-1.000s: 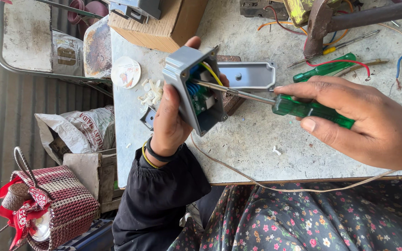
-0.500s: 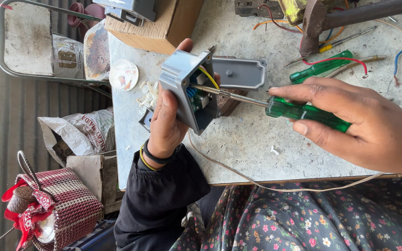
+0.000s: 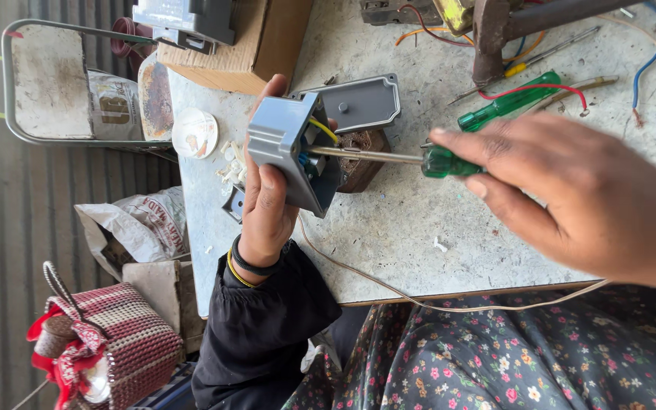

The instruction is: The person uses a screwdriver to tighten screws on a small grey electronic device, repeatedly adjusting the internal circuit board and wires. They switch between different screwdrivers and occasionally use pliers to manipulate components within the device's casing.

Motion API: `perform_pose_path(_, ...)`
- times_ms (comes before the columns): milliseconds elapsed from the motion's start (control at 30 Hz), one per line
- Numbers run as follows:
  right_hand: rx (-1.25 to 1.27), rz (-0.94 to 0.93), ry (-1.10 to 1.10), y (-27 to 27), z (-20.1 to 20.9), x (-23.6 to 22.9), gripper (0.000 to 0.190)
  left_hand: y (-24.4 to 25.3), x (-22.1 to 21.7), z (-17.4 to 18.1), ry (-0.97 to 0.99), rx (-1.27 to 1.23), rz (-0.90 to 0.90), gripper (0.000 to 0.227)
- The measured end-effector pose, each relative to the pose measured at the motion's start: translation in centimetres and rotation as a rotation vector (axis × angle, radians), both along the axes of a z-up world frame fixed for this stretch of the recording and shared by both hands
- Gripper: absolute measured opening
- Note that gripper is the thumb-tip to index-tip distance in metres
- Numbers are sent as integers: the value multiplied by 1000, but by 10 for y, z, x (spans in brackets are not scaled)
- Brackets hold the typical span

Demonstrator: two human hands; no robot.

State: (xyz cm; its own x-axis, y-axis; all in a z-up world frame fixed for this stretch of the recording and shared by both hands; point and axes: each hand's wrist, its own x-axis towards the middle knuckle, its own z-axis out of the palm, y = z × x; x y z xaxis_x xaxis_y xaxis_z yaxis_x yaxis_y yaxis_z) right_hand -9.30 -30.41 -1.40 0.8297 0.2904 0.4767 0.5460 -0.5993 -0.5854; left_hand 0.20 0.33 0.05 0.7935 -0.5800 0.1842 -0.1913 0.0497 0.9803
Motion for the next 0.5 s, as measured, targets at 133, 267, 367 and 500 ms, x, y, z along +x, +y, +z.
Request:
perform_pose_path(133,-42,-16,-230,-11,-1,3,45,1,-2,0,46,-15,-20,99)
perform_pose_path(267,-68,9,-181,-9,-7,-1,57,1,-6,-3,132,-74,-21,102)
perform_pose_path(367,-97,-48,-168,-6,-5,0,57,0,-6,-6,167,-87,10,109)
perform_pose_path(500,-58,-31,-266,-12,7,9,51,-1,-5,-7,164,-86,29,110)
